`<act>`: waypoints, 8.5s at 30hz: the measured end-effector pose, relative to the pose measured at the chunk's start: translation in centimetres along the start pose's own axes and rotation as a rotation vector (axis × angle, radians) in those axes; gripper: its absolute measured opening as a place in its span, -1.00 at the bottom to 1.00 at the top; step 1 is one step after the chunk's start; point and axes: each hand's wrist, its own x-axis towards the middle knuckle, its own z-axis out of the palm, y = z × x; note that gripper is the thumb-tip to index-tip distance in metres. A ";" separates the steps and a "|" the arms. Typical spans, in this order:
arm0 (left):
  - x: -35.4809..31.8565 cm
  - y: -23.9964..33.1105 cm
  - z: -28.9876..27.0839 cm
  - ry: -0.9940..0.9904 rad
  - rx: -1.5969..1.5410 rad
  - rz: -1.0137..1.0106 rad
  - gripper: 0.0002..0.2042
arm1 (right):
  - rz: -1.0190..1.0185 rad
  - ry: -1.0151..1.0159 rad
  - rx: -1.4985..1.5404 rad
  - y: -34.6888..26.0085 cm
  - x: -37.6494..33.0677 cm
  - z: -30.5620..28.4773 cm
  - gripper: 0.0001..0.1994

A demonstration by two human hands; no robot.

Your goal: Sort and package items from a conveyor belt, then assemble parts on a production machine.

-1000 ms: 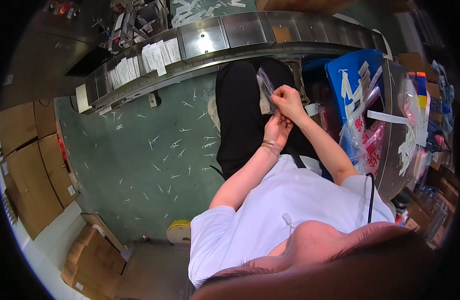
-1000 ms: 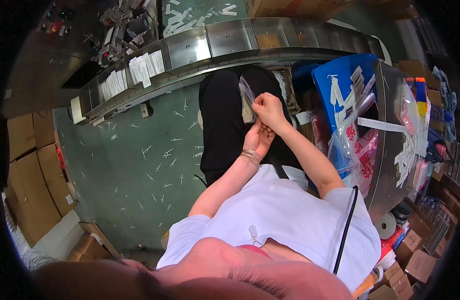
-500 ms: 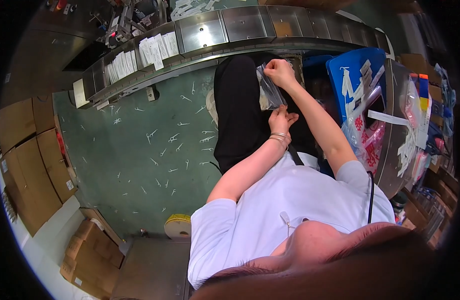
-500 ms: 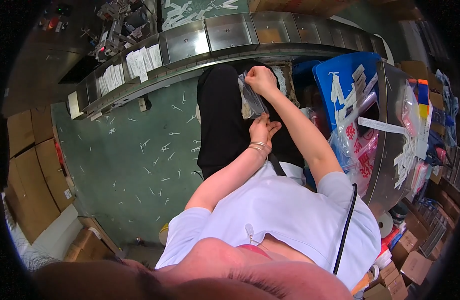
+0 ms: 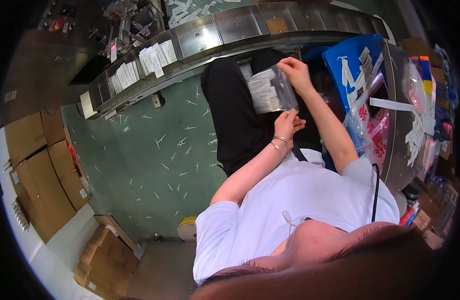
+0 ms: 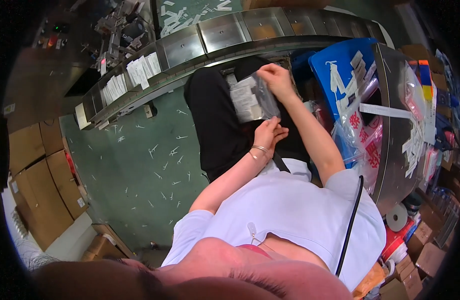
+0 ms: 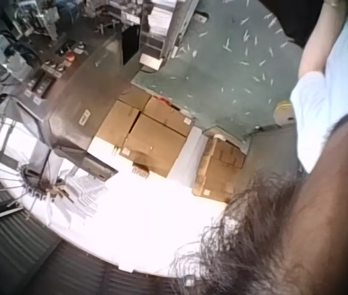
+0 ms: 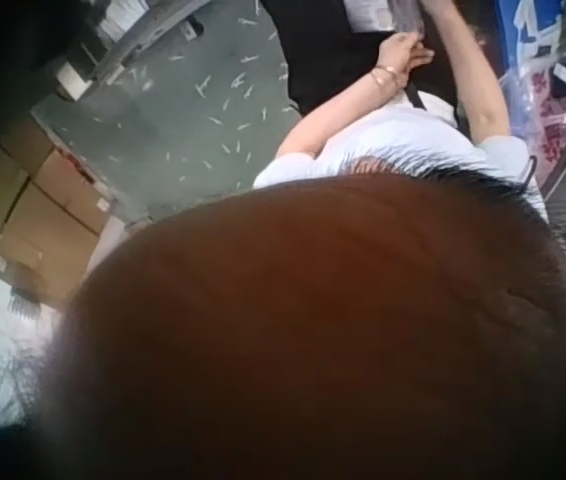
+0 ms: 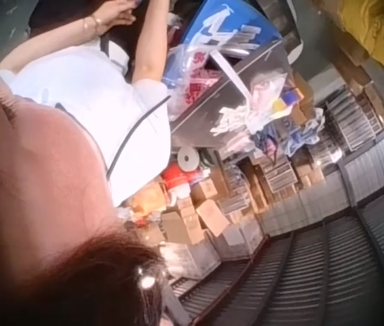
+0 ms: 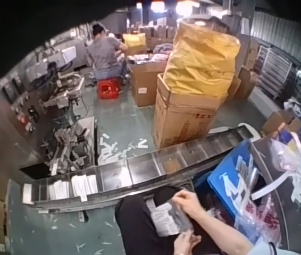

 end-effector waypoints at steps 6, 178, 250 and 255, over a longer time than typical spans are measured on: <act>-0.3 8.0 -3.4 0.236 0.902 0.716 -0.64 | 0.032 -0.104 0.000 -1.5 -0.4 -9.5 -0.90; 5.2 10.4 -2.7 -0.168 0.876 0.577 -0.75 | 0.192 -0.529 -0.168 -3.0 -3.1 -0.7 -0.87; 8.4 24.1 -7.7 0.718 -0.214 0.543 -0.45 | 0.285 -0.157 -0.228 -1.6 18.3 21.4 -0.43; 6.1 24.0 -7.2 0.701 0.318 1.178 -0.64 | 0.199 -0.178 -0.067 -5.1 16.3 19.5 -0.53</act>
